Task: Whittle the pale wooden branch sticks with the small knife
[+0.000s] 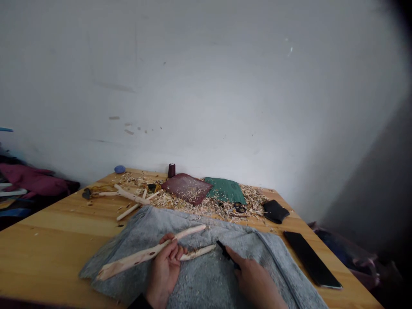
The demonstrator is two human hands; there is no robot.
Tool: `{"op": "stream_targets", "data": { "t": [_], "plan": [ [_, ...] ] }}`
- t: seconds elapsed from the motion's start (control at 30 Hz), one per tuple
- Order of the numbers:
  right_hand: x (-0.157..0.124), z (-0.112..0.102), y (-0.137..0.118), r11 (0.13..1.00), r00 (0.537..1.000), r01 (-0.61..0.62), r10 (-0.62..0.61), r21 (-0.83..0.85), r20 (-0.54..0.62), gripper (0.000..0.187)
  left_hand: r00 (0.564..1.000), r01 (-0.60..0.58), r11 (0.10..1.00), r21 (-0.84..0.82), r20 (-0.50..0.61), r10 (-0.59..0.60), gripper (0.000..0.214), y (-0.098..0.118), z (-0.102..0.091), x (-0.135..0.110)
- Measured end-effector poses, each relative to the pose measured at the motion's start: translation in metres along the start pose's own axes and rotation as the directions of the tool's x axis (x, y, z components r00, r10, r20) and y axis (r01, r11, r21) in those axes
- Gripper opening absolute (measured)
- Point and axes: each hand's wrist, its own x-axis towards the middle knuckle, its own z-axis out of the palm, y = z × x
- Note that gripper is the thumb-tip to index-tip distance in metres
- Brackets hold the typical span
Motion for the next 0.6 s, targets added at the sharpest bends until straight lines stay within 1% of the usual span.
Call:
{"op": "stream_targets", "data": {
  "t": [0.1,0.2,0.43,0.53,0.6],
  "plan": [
    [-0.005,0.0,-0.002,1.0,1.0,-0.012,0.012,0.013,0.01,0.069,1.0,-0.001,1.0,-0.004,-0.005,0.001,0.025,0.001,0.001,-0.002],
    [-0.009,0.0,-0.005,1.0,1.0,-0.009,0.009,0.026,0.018,0.071,1.0,-0.009,1.0,0.008,0.013,0.009,0.025,0.001,-0.001,-0.001],
    [-0.008,-0.002,-0.01,1.0,1.0,-0.009,0.009,0.002,0.026,0.07,1.0,-0.012,1.0,0.011,0.012,0.012,0.027,0.0,-0.004,0.0],
    [-0.008,0.001,-0.013,0.999,0.999,-0.014,0.015,-0.031,0.03,0.071,0.999,-0.015,0.999,0.031,0.052,0.013,0.028,-0.001,-0.004,0.001],
    [-0.009,0.003,-0.017,0.997,1.0,-0.005,0.006,-0.078,0.009,0.071,0.997,-0.018,0.998,0.055,0.081,0.013,0.029,0.0,-0.004,0.001]
  ]
}}
